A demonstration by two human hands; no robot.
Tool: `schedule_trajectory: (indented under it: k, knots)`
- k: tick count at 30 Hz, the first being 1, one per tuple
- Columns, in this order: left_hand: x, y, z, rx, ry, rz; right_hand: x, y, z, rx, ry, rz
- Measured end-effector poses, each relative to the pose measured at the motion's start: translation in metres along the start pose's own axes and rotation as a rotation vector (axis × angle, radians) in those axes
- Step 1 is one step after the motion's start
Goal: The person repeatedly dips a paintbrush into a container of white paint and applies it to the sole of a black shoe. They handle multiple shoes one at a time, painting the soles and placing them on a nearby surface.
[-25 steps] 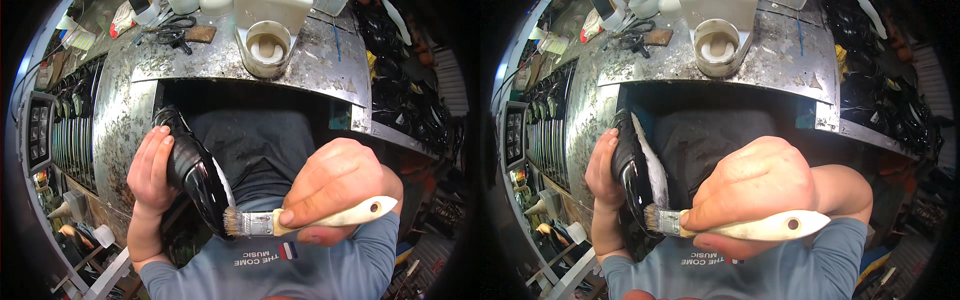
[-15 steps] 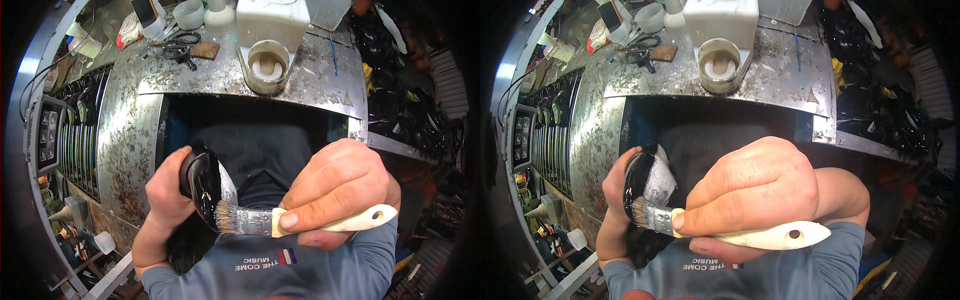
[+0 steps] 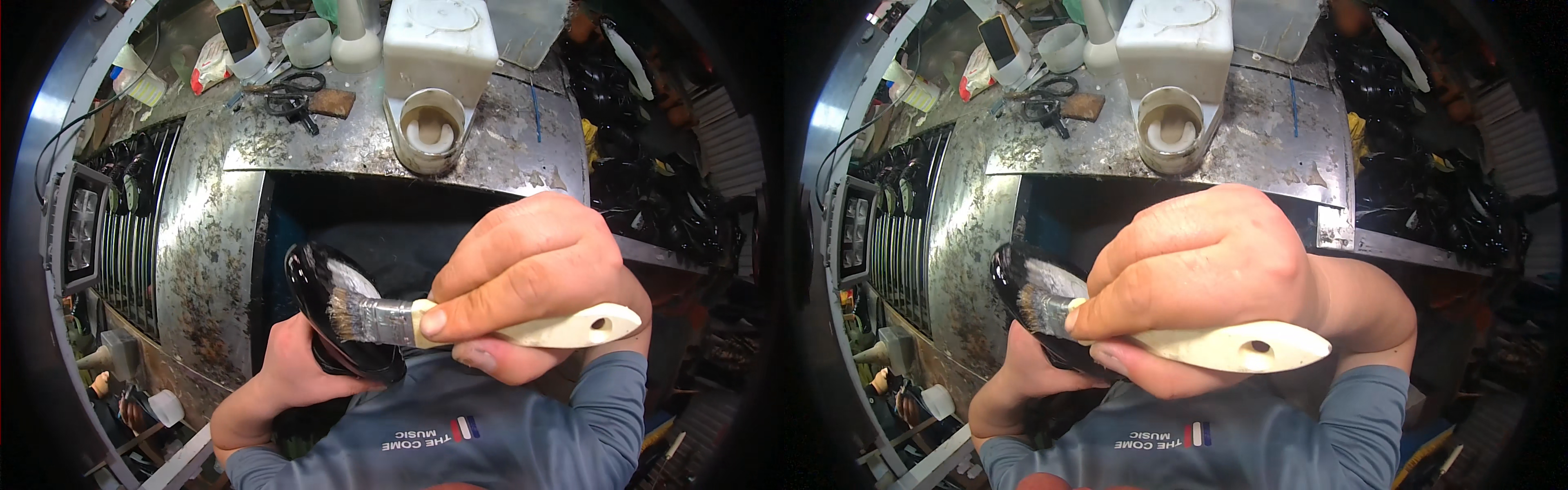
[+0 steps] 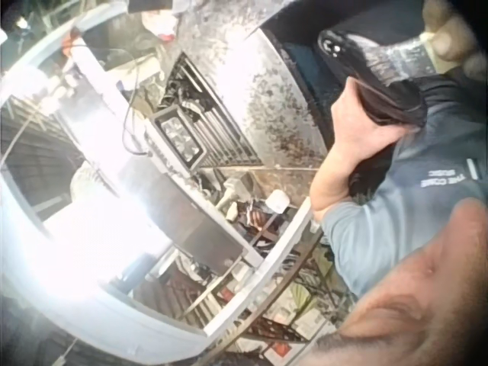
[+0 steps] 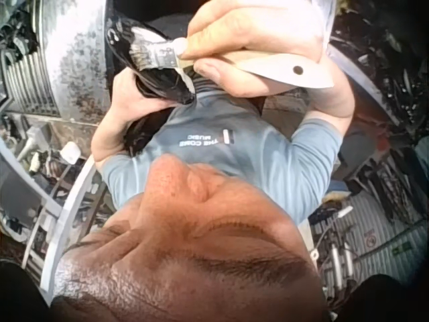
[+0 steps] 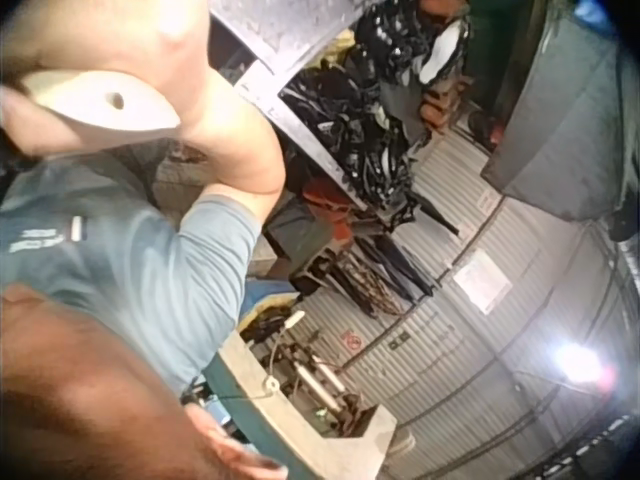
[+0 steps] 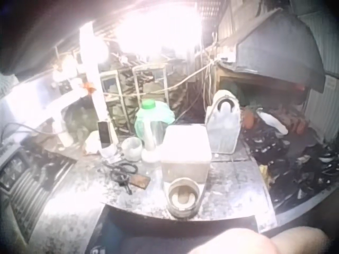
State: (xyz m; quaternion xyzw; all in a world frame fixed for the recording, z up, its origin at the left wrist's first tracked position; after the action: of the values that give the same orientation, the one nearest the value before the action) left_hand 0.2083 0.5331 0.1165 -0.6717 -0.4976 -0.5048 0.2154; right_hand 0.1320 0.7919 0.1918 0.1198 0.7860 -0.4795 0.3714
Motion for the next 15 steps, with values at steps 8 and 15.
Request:
schedule_trajectory:
  k: [8,15]
  knots:
    - [-0.018,0.009,-0.004,-0.115,0.421,-0.158,0.012,0.007,0.007,-0.048,0.032,0.018]
    - [-0.013,0.009,-0.006,-0.144,0.618,-0.295,0.016,0.015,0.013,-0.059,-0.004,0.046]
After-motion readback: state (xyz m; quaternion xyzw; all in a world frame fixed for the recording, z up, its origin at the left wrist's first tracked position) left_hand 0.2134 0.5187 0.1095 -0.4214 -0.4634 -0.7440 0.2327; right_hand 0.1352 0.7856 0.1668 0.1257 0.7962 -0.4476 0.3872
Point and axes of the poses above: each hand's wrist, its own y-axis away from the middle knuckle, its own z-axis out of the palm, x = y × z, the point moved 2 cm from there along -y, towards the middle knuckle, and after that the axes turned 2 degrees about -y, right-handed, at the moved point
